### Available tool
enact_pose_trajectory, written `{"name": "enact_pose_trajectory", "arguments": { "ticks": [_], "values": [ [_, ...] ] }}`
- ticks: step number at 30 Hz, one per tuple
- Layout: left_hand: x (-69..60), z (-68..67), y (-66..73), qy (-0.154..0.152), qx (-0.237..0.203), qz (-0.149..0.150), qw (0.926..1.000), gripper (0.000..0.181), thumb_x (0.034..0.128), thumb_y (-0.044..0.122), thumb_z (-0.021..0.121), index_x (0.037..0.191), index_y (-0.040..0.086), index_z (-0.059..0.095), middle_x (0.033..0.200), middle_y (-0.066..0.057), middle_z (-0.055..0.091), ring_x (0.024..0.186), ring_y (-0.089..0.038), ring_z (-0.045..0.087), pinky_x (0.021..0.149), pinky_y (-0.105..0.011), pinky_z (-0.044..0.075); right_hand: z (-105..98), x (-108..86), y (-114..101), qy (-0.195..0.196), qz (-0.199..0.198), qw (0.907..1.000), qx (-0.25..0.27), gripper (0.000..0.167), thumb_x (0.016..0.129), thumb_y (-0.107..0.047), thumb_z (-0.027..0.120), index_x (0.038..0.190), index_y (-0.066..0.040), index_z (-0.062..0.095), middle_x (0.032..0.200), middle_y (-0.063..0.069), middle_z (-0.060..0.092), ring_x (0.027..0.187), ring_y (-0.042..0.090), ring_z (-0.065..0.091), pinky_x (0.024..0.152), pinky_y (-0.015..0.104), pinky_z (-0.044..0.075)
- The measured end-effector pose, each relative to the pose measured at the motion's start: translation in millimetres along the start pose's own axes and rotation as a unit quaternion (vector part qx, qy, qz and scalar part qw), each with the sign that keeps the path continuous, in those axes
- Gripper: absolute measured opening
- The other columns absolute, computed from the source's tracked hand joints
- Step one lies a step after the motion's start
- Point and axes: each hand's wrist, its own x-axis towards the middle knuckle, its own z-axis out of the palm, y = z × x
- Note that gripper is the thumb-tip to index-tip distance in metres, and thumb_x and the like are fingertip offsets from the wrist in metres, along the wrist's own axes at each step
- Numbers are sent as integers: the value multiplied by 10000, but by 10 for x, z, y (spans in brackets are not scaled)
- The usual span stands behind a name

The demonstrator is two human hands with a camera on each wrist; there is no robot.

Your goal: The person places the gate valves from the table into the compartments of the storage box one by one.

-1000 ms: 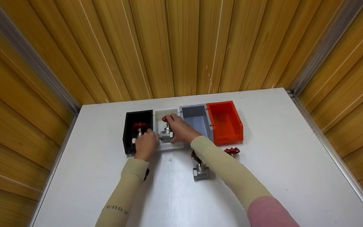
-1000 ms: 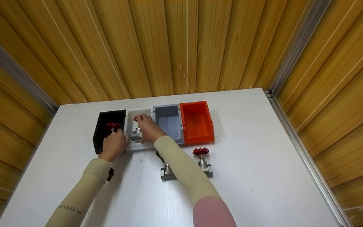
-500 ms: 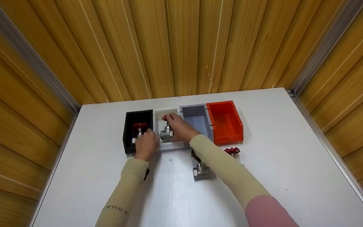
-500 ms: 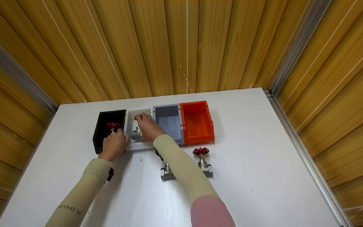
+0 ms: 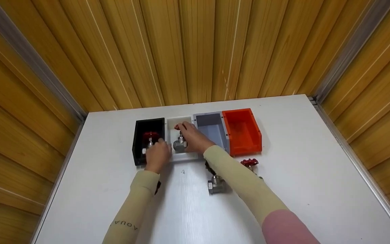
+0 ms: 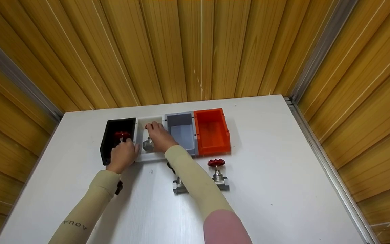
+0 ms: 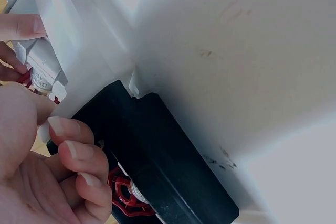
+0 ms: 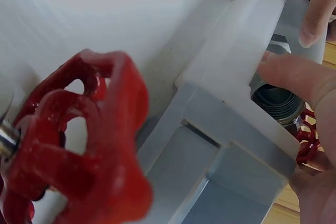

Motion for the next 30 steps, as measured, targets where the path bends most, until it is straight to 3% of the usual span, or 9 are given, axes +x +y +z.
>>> {"name": "enact_pose_trajectory", "arguments": {
  "ticks": [16,25,30],
  "values": [
    [-5,-7,-7,-59,102,57,9999,319,935,285,589,842,-21,600,726,-217,672,609,-370,654,533,-489,520,87,-1,-27,103,48,9998,-180,825,766,-91,806,1449,-78,344,1406,152,408,1323,269,426,1087,389,398],
    [-4,14,-8,64,111,67,9999,317,923,280,608,835,-24,601,722,-218,668,599,-374,650,527,-492,514,129,21,-42,273,-41,9994,-194,757,760,-70,806,1400,-80,401,1260,107,470,1188,224,493,1038,372,432],
    [3,19,-9,1,93,51,9999,322,928,287,602,844,-24,603,719,-215,667,600,-368,652,527,-492,516,144,33,-46,364,-113,9987,-348,758,741,-27,804,1388,-72,412,1263,113,485,1192,231,503,1045,368,427]
  ]
}}
